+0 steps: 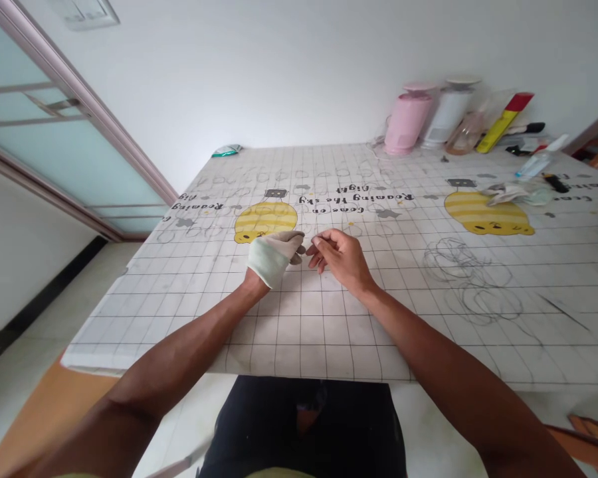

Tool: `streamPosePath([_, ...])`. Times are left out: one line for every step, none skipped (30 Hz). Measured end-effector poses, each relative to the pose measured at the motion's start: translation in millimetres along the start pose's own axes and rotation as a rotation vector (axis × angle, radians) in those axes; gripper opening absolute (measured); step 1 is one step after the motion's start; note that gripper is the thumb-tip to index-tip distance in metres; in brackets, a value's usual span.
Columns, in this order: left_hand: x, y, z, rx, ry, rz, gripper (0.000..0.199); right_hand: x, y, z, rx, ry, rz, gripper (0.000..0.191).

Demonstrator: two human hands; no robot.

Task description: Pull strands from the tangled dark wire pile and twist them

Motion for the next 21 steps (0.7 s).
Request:
streamPosePath([0,-0.7,0,0.005,0.001,-0.016,0.021,0,0,0,-0.001,0.005,0.012,0.037])
streamPosePath([-1,-1.6,-1,0.009,0.003,-0.032,0.022,-1,0,1,0.001,0.012,0.026,0.037])
streamPosePath([-1,-2.6,-1,0.013,0.003,-0.051,0.022,-1,0,1,0.004,0.019,0.041,0.037])
streamPosePath([-2,-3.8,-1,0.017,-0.001,-0.071,0.022,-1,0,1,0.007,0.025,0.056,0.037])
streamPosePath([-3,-5.1,-2,0.014,-0.01,-0.096,0.023,-1,0,0,0.01,0.03,0.071,0.037])
streamPosePath([-4,-6.4,-4,0.009,-0.018,-0.123,0.023,-1,1,0,0.012,0.035,0.089,0.036])
streamPosePath([-6,-7.5,-5,0.005,-0.029,-0.149,0.023,0,1,0,0.014,0.038,0.11,0.036])
streamPosePath([-8,-8.3,-6,0.0,-0.043,-0.173,0.022,0,0,0,0.013,0.04,0.134,0.036])
streamPosePath([-10,-8.6,-8,-0.003,-0.061,-0.194,0.021,1,0,0,0.01,0.042,0.158,0.035])
streamPosePath([-11,-8.8,-9,-0.012,-0.087,-0.215,0.018,1,0,1,0.005,0.043,0.18,0.035])
streamPosePath([-12,-8.8,-10,-0.027,-0.124,-0.24,0.015,2,-1,1,-0.003,0.044,0.201,0.034])
streamPosePath([-13,-8.7,-10,-0.047,-0.168,-0.271,0.016,2,-1,2,-0.016,0.043,0.217,0.034])
streamPosePath([-13,-8.5,-10,-0.071,-0.212,-0.31,0.02,3,-1,2,-0.035,0.04,0.229,0.033])
streamPosePath([-14,-8.1,-9,-0.094,-0.246,-0.356,0.024,3,0,2,-0.06,0.034,0.24,0.033])
streamPosePath([-14,-7.3,-9,-0.109,-0.273,-0.403,0.027,2,1,2,-0.087,0.031,0.261,0.032])
streamPosePath([-14,-6.1,-9,-0.118,-0.293,-0.448,0.028,0,4,2,-0.111,0.047,0.299,0.03])
streamPosePath([-15,-4.4,-8,-0.117,-0.308,-0.487,0.028,-3,8,0,-0.123,0.095,0.361,0.026])
streamPosePath([-15,-2.4,-8,-0.115,-0.325,-0.523,0.026,-9,13,-1,-0.12,0.182,0.444,0.022])
streamPosePath([-15,-0.4,-8,-0.117,-0.346,-0.557,0.025,-15,18,-3,-0.11,0.301,0.543,0.017])
streamPosePath([-15,1.5,-8,-0.126,-0.371,-0.59,0.024,-22,22,-4,-0.105,0.435,0.646,0.015])
streamPosePath([-15,3.3,-7,-0.14,-0.4,-0.626,0.024,-27,25,-5,-0.113,0.563,0.743,0.019])
Point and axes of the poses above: each hand's wrist, its own z-axis away from the middle knuckle, its own y-axis out of the back of the hand, x = y × z, the point moved 3 cm from there along -z, towards the middle knuckle, and after that the axes turned 7 degrees about y, right-handed, at the moved point
